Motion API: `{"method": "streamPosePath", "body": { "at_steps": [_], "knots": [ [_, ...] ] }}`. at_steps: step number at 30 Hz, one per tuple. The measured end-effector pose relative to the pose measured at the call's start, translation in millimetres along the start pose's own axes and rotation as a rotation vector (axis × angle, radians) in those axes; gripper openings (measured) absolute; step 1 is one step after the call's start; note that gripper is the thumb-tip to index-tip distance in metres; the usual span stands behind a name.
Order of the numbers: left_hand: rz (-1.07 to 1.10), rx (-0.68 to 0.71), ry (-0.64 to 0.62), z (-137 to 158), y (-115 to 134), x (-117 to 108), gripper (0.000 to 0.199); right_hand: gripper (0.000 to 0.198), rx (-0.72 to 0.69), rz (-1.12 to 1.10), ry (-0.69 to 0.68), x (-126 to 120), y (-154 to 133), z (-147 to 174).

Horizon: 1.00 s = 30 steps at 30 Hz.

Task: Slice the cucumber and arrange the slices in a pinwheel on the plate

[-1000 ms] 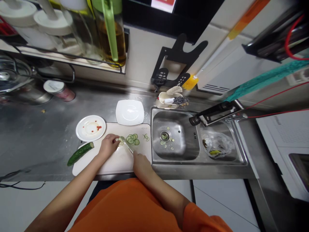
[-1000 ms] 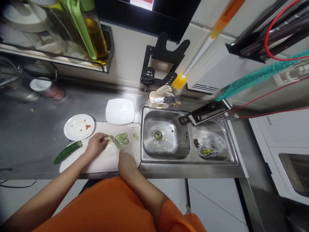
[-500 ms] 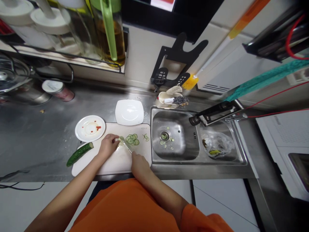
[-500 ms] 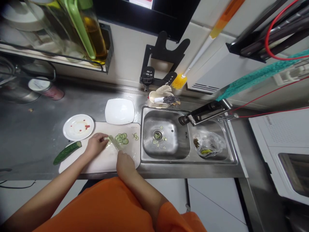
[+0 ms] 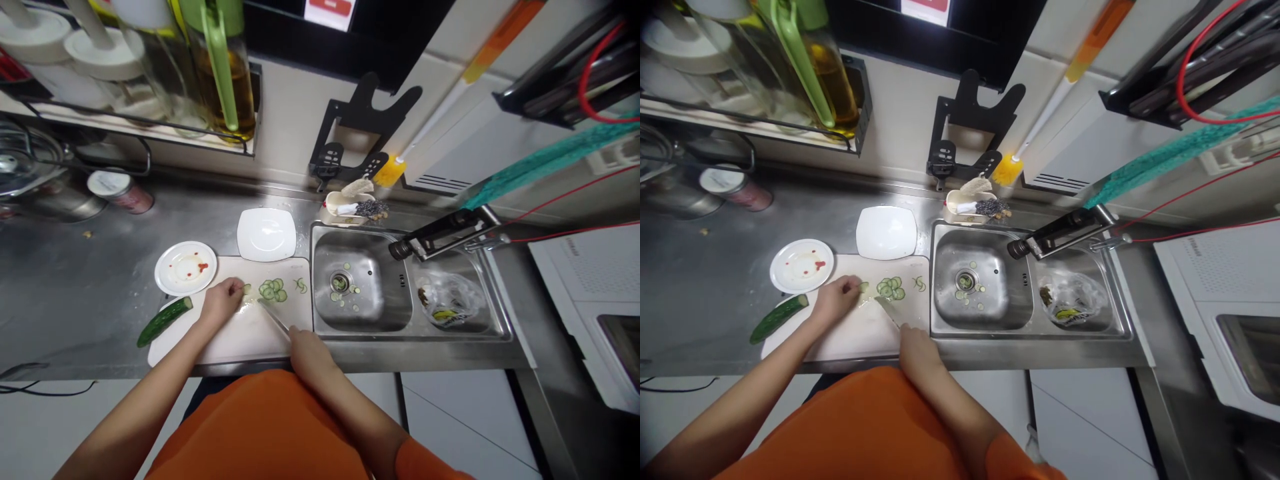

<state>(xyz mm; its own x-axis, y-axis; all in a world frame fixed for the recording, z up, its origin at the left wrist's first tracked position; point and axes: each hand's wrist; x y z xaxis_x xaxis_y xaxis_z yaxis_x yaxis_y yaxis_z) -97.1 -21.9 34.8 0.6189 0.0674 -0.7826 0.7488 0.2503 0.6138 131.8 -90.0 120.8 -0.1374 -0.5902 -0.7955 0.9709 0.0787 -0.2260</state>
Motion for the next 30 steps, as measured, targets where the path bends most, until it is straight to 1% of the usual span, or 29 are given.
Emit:
{"method": "streamPosePath", "body": {
  "at_steps": [2,5,8,11,14,16,18,19,21,22,24,26,30],
  "knots": [
    [-0.074,-0.026,0.034,-3,-4,-9,0.02,0.036,0.01,-0.005,-0.01,1,3,1],
    [-0.255,-0.071,0.07,-7,-8,-21,0.023,0.036,0.008,-0.014,-0.023,2,5,1],
    [-0.402,-0.087,0.08,-6,-10,-28,0.028,0.035,0.008,-0.015,-0.018,3,6,1],
    [-0.468,-0.028,0.082,-2,-13,-27,0.032,0.035,0.008,-0.014,0.0,4,7,1],
    [-0.49,0.052,0.116,2,-16,-23,0.033,0.035,0.006,-0.009,-0.005,4,7,1],
    [-0.446,0.094,0.146,3,-14,-19,0.033,0.035,0.002,-0.007,-0.014,3,7,1],
    [-0.309,0.168,0.143,3,-8,-12,0.032,0.035,0.003,-0.005,-0.024,2,6,1],
    [-0.219,0.219,0.12,2,-4,-8,0.031,0.035,0.005,-0.003,-0.028,1,5,2],
    [-0.048,0.324,0.028,1,4,4,0.03,0.035,0.006,0.005,-0.03,0,5,3],
    [0.002,0.355,-0.021,0,8,11,0.03,0.035,0.003,0.007,-0.025,0,5,3],
    [0.043,0.384,-0.098,-2,12,25,0.029,0.034,-0.009,0.012,-0.005,0,5,3],
    [0.041,0.4,-0.139,-5,12,36,0.028,0.034,-0.019,0.015,0.008,1,5,3],
    [0.036,0.434,-0.178,-10,7,45,0.026,0.034,-0.014,0.024,-0.001,4,7,3]
  ]
}}
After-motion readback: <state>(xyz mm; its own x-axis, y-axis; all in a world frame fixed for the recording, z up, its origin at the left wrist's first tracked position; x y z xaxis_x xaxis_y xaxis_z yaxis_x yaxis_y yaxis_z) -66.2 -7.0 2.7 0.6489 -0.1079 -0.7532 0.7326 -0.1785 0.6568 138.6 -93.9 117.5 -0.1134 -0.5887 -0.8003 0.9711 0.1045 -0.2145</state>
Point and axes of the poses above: each hand's wrist, its own z-axis away from the middle knuckle, its own x-axis out of the palm, y = z × x, and after that the axes turned 14 degrees about y, right-handed
